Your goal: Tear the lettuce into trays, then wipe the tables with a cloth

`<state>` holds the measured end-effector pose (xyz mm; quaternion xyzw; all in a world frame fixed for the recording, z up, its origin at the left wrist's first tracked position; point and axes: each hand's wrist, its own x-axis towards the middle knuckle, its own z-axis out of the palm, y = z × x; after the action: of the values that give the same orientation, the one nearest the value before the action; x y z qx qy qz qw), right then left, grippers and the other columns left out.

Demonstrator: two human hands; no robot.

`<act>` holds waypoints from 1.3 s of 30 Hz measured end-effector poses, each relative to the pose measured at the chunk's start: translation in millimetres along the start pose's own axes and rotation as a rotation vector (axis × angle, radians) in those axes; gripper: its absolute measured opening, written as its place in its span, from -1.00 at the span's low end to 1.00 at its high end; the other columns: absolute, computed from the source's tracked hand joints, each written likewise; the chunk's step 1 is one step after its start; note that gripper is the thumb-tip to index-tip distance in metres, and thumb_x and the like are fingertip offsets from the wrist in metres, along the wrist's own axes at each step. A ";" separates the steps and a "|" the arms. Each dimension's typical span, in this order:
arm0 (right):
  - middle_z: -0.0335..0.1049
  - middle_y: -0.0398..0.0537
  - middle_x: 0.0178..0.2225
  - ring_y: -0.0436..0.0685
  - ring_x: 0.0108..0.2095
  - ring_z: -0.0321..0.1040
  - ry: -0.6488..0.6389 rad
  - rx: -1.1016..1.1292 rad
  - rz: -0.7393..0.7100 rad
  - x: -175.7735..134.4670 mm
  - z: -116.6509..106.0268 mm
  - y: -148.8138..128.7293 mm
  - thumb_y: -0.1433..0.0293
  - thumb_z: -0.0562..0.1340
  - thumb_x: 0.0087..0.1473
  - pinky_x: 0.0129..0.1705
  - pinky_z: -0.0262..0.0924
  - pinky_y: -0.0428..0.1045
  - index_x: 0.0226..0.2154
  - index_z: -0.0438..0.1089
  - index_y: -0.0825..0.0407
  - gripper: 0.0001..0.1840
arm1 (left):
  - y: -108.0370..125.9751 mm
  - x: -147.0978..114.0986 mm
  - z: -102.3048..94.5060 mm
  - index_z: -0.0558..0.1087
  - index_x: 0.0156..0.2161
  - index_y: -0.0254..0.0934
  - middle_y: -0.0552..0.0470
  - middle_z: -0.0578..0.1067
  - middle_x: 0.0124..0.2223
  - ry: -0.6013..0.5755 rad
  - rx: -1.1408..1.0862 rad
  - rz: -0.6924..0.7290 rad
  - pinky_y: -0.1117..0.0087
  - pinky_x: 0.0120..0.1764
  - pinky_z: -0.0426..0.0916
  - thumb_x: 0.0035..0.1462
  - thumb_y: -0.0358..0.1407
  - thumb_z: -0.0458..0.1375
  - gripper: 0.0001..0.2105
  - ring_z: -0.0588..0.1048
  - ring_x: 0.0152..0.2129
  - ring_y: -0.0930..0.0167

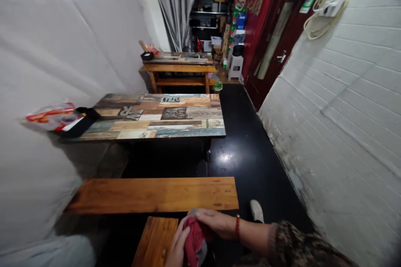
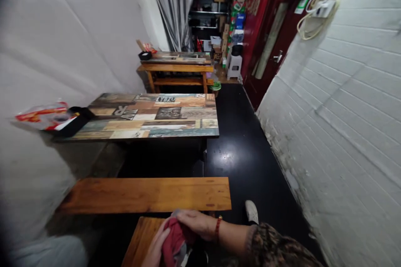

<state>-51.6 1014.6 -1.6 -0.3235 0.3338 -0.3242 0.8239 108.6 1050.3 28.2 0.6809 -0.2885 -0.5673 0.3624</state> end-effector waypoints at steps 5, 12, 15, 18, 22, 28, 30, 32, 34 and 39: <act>0.41 -0.18 -0.38 -0.01 -0.37 0.33 0.166 0.159 -0.120 -64.8 -135.3 -62.2 -0.03 0.38 -0.18 -0.23 0.17 -0.09 -0.31 0.43 0.03 -0.48 | -3.8 1.8 177.4 0.41 0.04 -0.13 -0.05 0.46 0.12 -0.112 -0.271 -0.058 0.24 0.13 0.30 -0.10 -0.11 0.32 -0.47 0.38 0.11 0.22; 0.48 -0.09 -0.39 0.09 -0.36 0.36 0.367 -0.034 -0.219 -146.4 -323.9 -162.1 0.00 0.36 -0.14 -0.25 0.21 -0.03 -0.36 0.48 0.08 -0.52 | 26.4 26.5 377.2 0.49 -0.08 -0.32 -0.21 0.55 -0.04 -0.236 -0.077 0.049 0.19 0.02 0.36 -0.11 -0.05 0.33 -0.49 0.51 -0.09 0.15; 0.51 -0.06 -0.35 0.14 -0.34 0.40 0.453 0.018 -0.233 -170.6 -384.7 -194.0 0.02 0.37 -0.15 -0.24 0.25 0.00 -0.30 0.49 0.07 -0.51 | 65.7 47.0 431.1 0.53 -0.14 -0.33 -0.17 0.58 -0.11 -0.294 0.236 0.211 0.24 -0.01 0.35 -0.07 -0.11 0.28 -0.60 0.51 -0.13 0.19; 0.53 -0.03 -0.29 0.17 -0.28 0.43 0.467 0.027 -0.240 -174.6 -423.4 -218.4 0.03 0.37 -0.15 -0.19 0.27 0.01 -0.25 0.49 0.06 -0.49 | 97.1 61.4 461.9 0.55 -0.20 -0.30 -0.10 0.59 -0.18 -0.250 0.494 0.346 0.31 -0.07 0.34 -0.05 -0.23 0.22 -0.72 0.51 -0.18 0.24; 0.54 -0.01 -0.28 0.19 -0.28 0.44 0.438 -0.119 -0.190 -152.7 -448.1 -254.0 0.01 0.34 -0.14 -0.22 0.29 0.00 -0.21 0.49 0.07 -0.46 | 119.9 77.1 472.2 0.53 -0.23 -0.29 -0.02 0.57 -0.25 -0.178 0.599 0.384 0.39 -0.17 0.33 -0.06 -0.32 0.17 -0.77 0.49 -0.27 0.30; 0.50 -0.09 -0.39 0.10 -0.41 0.39 0.374 -0.465 -0.221 -67.6 -457.7 -325.1 0.06 0.30 -0.07 -0.38 0.24 -0.07 -0.19 0.50 0.06 -0.52 | 138.2 129.4 444.6 0.49 -0.25 -0.30 0.04 0.52 -0.31 -0.152 0.453 0.317 0.43 -0.25 0.29 -0.08 -0.24 0.23 -0.75 0.43 -0.34 0.36; 0.47 -0.11 -0.41 0.06 -0.46 0.35 0.347 -0.560 -0.257 -27.8 -459.6 -346.6 0.09 0.28 -0.05 -0.40 0.22 -0.08 -0.18 0.49 0.05 -0.55 | 147.3 157.9 431.7 0.48 -0.24 -0.31 0.04 0.51 -0.30 -0.158 0.367 0.299 0.44 -0.26 0.28 -0.07 -0.21 0.23 -0.72 0.43 -0.34 0.37; 0.47 -0.10 -0.39 0.05 -0.46 0.33 0.355 -0.643 -0.302 13.3 -463.2 -366.7 0.10 0.28 -0.04 -0.39 0.22 -0.08 -0.19 0.48 0.06 -0.56 | 161.9 190.4 421.7 0.47 -0.28 -0.33 0.05 0.49 -0.34 -0.133 0.271 0.277 0.44 -0.29 0.27 -0.05 -0.17 0.22 -0.73 0.42 -0.37 0.39; 0.46 -0.09 -0.39 0.05 -0.46 0.33 0.360 -0.713 -0.343 53.5 -467.7 -388.2 0.10 0.26 -0.03 -0.39 0.22 -0.07 -0.22 0.46 0.07 -0.57 | 183.2 224.0 415.6 0.45 -0.34 -0.34 0.06 0.47 -0.40 -0.061 0.194 0.260 0.45 -0.33 0.25 -0.02 -0.13 0.20 -0.73 0.40 -0.43 0.41; 0.48 -0.08 -0.38 0.08 -0.42 0.38 0.287 -0.942 -0.434 159.8 -472.8 -454.9 0.10 0.20 0.05 -0.34 0.26 -0.05 -0.19 0.45 0.03 -0.60 | 243.3 299.5 404.0 0.47 -0.33 -0.33 0.04 0.48 -0.42 0.125 0.114 0.280 0.41 -0.31 0.29 0.01 -0.04 0.16 -0.67 0.43 -0.43 0.38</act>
<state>-465.0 481.0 16.5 -0.6720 0.4778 -0.3431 0.4500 -226.6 603.4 21.3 0.6875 -0.3891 -0.4505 0.4159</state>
